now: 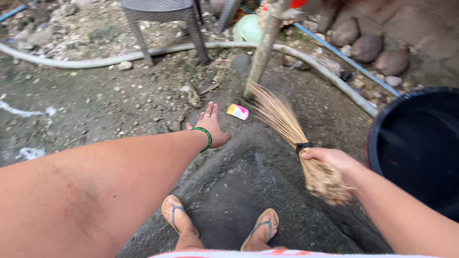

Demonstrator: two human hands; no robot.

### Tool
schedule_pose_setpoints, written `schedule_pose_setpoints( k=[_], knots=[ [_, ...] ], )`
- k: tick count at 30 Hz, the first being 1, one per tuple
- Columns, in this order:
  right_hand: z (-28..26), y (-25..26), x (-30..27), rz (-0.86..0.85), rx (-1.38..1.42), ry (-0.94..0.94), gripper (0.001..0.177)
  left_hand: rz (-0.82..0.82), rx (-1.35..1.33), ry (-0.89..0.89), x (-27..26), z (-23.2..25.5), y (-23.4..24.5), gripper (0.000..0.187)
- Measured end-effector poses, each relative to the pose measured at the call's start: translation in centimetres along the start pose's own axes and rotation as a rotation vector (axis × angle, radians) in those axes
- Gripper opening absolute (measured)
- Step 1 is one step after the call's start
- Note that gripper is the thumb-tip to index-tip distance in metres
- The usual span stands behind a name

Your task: The person sweeps debris and dirt from a concrete outdoor area into a drainage channel using a short handheld broom.

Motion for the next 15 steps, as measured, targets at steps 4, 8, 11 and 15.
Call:
schedule_pose_setpoints(
  k=[4,8,11,15],
  knots=[
    [-4.6,-9.6,7.4,0.087,-0.201,0.037,0.03,0.003,-0.058,0.039,-1.3,-5.6,1.8,0.114],
    [-8.7,-17.9,10.7,-0.218,-0.422,0.048,0.03,0.016,-0.083,0.096,-2.6,-13.3,2.8,0.113],
    [-10.1,-18.7,9.1,-0.257,-0.426,0.105,0.038,0.046,-0.116,0.134,-3.2,-18.5,4.5,0.113],
    [-10.6,-21.8,10.7,-0.111,-0.454,0.208,0.042,0.047,-0.176,0.192,-4.4,-23.7,6.7,0.114]
  ],
)
Point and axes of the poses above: each hand's wrist, its own x-axis towards the middle knuckle, its own y-axis out of the back of the hand, z = x × y, the point moved 7 cm from there along x, towards the middle knuckle, and after that the axes turned 13 degrees about -z, right-handed, at the moved point
